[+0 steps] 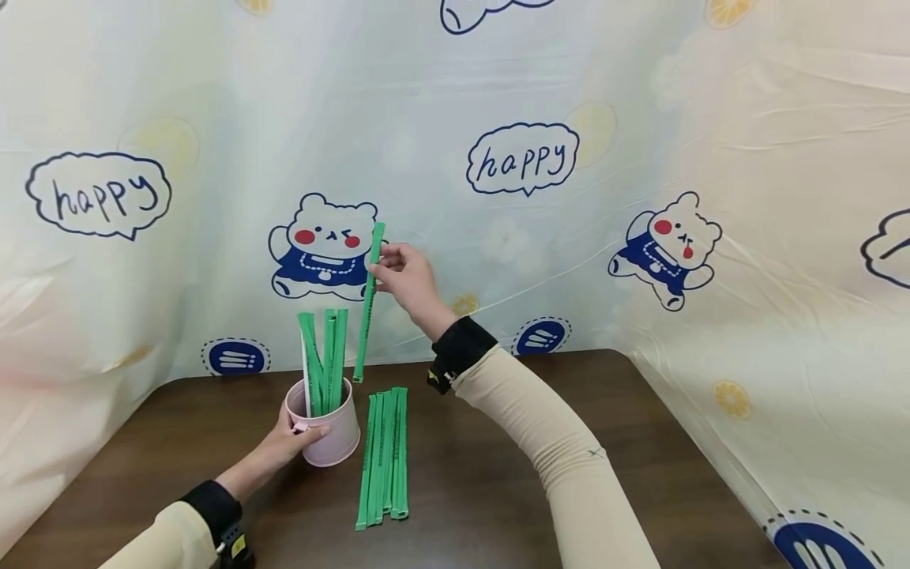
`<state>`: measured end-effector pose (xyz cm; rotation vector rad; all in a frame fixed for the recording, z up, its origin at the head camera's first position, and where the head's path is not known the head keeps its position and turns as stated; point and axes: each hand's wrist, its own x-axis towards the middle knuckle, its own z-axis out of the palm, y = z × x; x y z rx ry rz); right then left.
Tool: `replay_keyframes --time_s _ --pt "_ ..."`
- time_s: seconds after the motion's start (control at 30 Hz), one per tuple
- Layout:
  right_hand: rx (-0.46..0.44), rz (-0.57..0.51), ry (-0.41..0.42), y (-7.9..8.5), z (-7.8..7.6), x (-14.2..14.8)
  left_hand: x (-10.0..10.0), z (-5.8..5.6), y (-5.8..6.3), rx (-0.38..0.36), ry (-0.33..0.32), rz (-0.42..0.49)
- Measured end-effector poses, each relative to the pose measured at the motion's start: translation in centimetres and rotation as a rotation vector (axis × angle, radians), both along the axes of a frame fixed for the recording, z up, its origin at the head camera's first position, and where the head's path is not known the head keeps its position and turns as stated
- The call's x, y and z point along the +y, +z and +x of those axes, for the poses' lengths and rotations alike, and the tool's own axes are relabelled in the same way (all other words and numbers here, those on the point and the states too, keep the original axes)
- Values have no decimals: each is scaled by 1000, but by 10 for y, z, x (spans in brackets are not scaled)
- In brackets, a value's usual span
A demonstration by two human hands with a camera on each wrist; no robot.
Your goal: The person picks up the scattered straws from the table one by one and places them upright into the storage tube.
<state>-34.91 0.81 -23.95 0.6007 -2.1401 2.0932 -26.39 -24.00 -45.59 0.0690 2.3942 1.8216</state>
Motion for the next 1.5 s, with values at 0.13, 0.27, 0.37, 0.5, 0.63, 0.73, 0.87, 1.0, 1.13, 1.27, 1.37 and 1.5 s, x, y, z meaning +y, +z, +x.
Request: replay_keyframes --time_s 0.13,0.27,0.37,0.5,0.63,0.73,0.87,1.0,1.13,1.27,1.37,1.5 --pt "10 13 2 -6 2 -16 -1 3 -2 -15 7 0" --pt "21 27 8 -13 3 -32 -2 3 1 -22 19 -15" --pt "29 57 23 -23 4 -40 -2 2 4 -26 15 -15" --pt "50 121 18 -41 5 -47 0 0 4 -14 -3 -12" --pt "45 155 5 -58 5 -52 1 -1 3 -8 -18 -15" --pt "35 169 8 -70 6 -58 0 -2 3 -14 -19 -1" --pt "43 218 31 -87 10 -66 -1 -5 3 7 -20 12" --pt "59 301 51 -103 16 -70 0 -6 3 17 -24 21" --pt "52 334 69 -113 20 -71 1 -4 2 11 -28 28" --pt "34 317 84 -117 23 -72 0 -5 3 20 -32 31" --pt "37 335 80 -119 24 -73 -1 -4 2 22 -33 37" --pt "35 380 64 -122 23 -71 -3 -2 1 21 -23 28"
